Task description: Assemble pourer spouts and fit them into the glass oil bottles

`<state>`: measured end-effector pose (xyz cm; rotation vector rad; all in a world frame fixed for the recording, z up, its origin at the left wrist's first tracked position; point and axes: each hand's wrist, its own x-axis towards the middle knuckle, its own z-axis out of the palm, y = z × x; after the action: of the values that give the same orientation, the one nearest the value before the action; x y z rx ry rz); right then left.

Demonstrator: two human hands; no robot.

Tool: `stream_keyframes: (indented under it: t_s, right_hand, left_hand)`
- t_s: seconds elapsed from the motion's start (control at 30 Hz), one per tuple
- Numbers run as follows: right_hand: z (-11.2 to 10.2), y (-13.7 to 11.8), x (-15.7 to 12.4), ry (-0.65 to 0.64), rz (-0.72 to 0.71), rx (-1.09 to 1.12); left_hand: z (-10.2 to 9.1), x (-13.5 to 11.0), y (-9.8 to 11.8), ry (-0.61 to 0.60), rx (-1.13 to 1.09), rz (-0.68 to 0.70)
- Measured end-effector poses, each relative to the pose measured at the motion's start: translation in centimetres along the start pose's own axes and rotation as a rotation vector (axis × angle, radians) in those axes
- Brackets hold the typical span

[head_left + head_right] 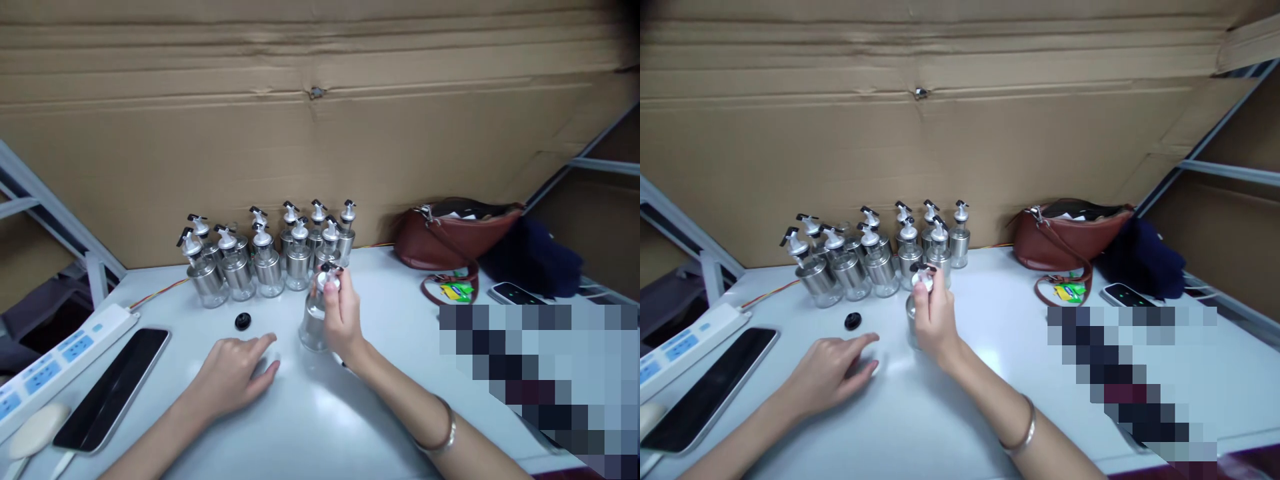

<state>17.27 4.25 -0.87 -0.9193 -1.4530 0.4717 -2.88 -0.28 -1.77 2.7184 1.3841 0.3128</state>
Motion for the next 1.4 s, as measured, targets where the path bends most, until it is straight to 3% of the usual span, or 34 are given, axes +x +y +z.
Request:
stream_keyframes:
  t_s: [0.07, 0.13, 0.23, 0.33, 0.47, 0.7, 1.0, 1.2, 1.4]
  right_hand:
    - [0.5, -0.8, -1.0, -0.064, -0.018, 0.046]
    - [0.8, -1.6, -1.9, -0.129, -0.042, 0.087]
    - [0.9, -2.6, -3.2, -0.205, -0.075, 0.133]
    - [0.9, -3.5, -4.1, -0.236, -0.098, 0.159]
    - [0.5, -4.2, -4.4, -0.237, -0.116, 0.147]
    - [-0.6, -6.1, -4.5, -0.092, -0.192, 0.004]
    - [-0.7, -7.3, -5.9, -0.089, -0.151, -0.005]
    - [-2.1, -6.6, -6.0, -0.149, -0.129, 0.000]
    - [-2.7, -6.2, -6.3, -0.126, -0.050, 0.039]
  left_hand:
    - [0.8, 0.0, 1.1, 0.097, -0.137, -0.087]
    - [1.7, 0.2, 2.5, 0.238, -0.513, -0.189]
    - [3.1, 0.8, 4.4, 0.226, -0.990, -0.254]
    - [3.9, 1.3, 5.3, 0.176, -1.091, -0.250]
    - [4.0, 1.4, 5.6, 0.168, -1.099, -0.232]
    - [4.1, 1.3, 7.7, 0.262, -1.046, -0.172]
    - [3.9, 0.2, 8.3, 0.274, -0.910, -0.139]
    - [3.6, -2.6, 8.8, 0.181, -0.731, -0.098]
    - [5.3, -5.7, 9.4, 0.085, -0.537, -0.137]
